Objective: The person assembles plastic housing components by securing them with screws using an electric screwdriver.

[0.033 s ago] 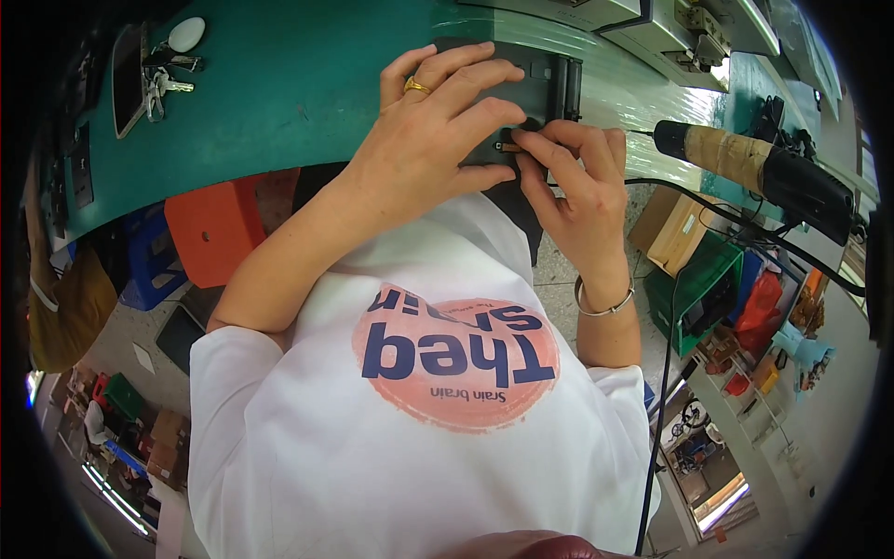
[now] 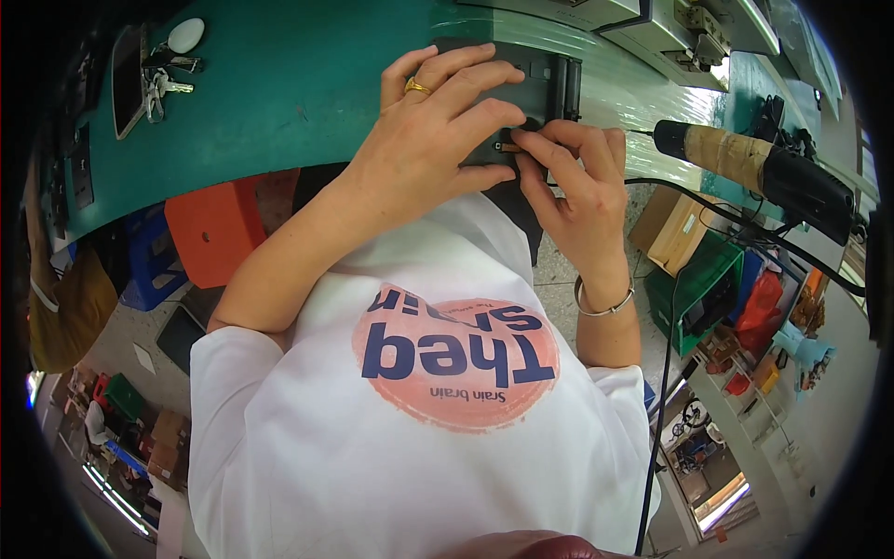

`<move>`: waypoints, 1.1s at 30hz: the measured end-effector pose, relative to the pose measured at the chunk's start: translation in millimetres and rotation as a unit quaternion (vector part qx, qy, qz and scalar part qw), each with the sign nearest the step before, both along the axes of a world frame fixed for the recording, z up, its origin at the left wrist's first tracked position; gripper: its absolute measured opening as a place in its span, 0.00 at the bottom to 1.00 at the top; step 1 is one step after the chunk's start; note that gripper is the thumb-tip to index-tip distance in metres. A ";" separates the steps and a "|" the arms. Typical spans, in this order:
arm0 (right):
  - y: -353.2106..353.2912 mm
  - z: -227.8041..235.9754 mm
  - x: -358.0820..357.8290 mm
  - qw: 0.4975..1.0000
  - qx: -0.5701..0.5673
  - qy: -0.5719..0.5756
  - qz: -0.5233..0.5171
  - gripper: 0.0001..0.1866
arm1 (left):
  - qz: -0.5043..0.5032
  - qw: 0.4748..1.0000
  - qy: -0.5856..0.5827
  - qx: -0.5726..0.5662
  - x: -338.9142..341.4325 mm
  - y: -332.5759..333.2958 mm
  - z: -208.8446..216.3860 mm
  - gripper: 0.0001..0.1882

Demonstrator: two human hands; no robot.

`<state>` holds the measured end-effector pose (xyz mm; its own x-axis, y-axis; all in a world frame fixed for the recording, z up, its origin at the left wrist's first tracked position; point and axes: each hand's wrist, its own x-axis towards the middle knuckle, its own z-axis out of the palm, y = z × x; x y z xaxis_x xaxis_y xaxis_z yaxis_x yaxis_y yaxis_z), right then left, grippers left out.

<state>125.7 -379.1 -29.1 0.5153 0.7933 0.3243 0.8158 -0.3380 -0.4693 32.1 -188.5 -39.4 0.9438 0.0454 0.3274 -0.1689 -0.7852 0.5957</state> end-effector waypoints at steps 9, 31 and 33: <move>-0.2 -0.8 1.1 1.000 0.006 0.012 0.015 0.15 | -0.010 1.000 -0.002 -0.019 1.3 -0.3 -5.6 0.20; -20.5 8.7 15.2 0.987 0.111 0.008 -0.114 0.18 | 0.021 1.000 0.004 -0.022 12.4 -5.6 -4.6 0.26; -26.4 2.0 11.2 0.970 0.197 0.055 -0.129 0.16 | 0.021 1.000 0.005 -0.019 13.6 -4.9 -4.0 0.24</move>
